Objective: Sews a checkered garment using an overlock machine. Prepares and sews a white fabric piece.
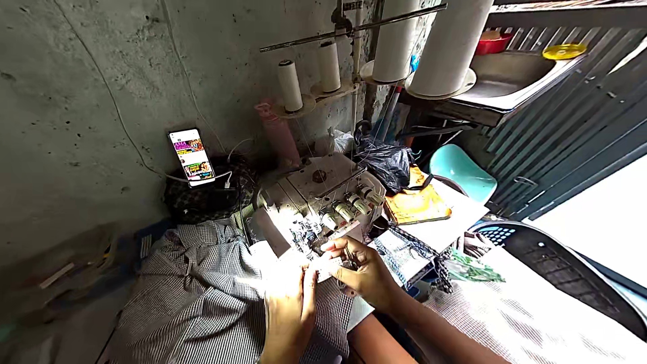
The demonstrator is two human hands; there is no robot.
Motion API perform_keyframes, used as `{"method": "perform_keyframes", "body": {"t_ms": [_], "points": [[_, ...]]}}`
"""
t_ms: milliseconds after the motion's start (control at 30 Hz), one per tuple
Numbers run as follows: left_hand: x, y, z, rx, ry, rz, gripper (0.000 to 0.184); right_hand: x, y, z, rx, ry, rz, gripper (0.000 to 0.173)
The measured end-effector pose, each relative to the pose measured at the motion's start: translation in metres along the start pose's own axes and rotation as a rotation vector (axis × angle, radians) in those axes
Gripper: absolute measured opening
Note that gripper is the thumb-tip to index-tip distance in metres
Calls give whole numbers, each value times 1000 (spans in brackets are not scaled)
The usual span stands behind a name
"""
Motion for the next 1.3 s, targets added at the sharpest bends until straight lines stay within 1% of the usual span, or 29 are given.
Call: {"method": "perform_keyframes", "body": {"t_ms": [100,200,233,300,367,400,467,533,633,700,767,833,1000,1067,1233,1300], "points": [[-1,6,0,-12,-22,59,36,0,-8,1,53,-59,-1,31],[-6,22,8,-26,-23,205,32,-4,-15,6,52,-124,1,25],[-10,29,13,-39,-19,263,29,-10,-22,7,72,-141,-31,22],[-18,44,27,-111,-38,357,20,-30,-46,5,76,-117,-168,23],[-23,58,39,-275,-48,407,12,-52,-73,-1,62,-73,-315,30],[-25,63,43,-358,-50,417,11,-60,-82,-3,53,-70,-351,33],[-26,71,50,-443,-58,426,11,-66,-91,-5,38,-97,-348,31],[-24,73,54,-456,-67,434,12,-64,-91,-4,8,-119,-286,24],[-23,67,53,-453,-66,431,12,-67,-84,-5,-3,-83,-228,21],[-23,61,51,-444,-51,405,12,-79,-74,-9,75,-54,-263,15],[-24,53,47,-418,-10,396,8,-92,-68,-15,198,-58,-366,7],[-26,45,40,-348,22,400,4,-98,-68,-16,269,-84,-429,7],[-27,34,19,-112,102,362,19,-97,-73,-17,279,-99,-429,8],[-26,32,14,-63,89,340,22,-97,-73,-17,270,-99,-422,7],[-4,40,5,53,-46,319,24,-95,-71,-19,267,-112,-429,9],[4,42,3,119,-28,346,26,-96,-73,-20,266,-102,-439,8]]}}
Point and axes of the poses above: each hand's wrist, its own x-axis towards the middle knuckle, its own z-axis out of the back of the hand, y = z × x, the point moved 9 cm from there along x, towards the middle knuckle, and after that the axes turned 5 degrees about z, right-handed, at the moved point
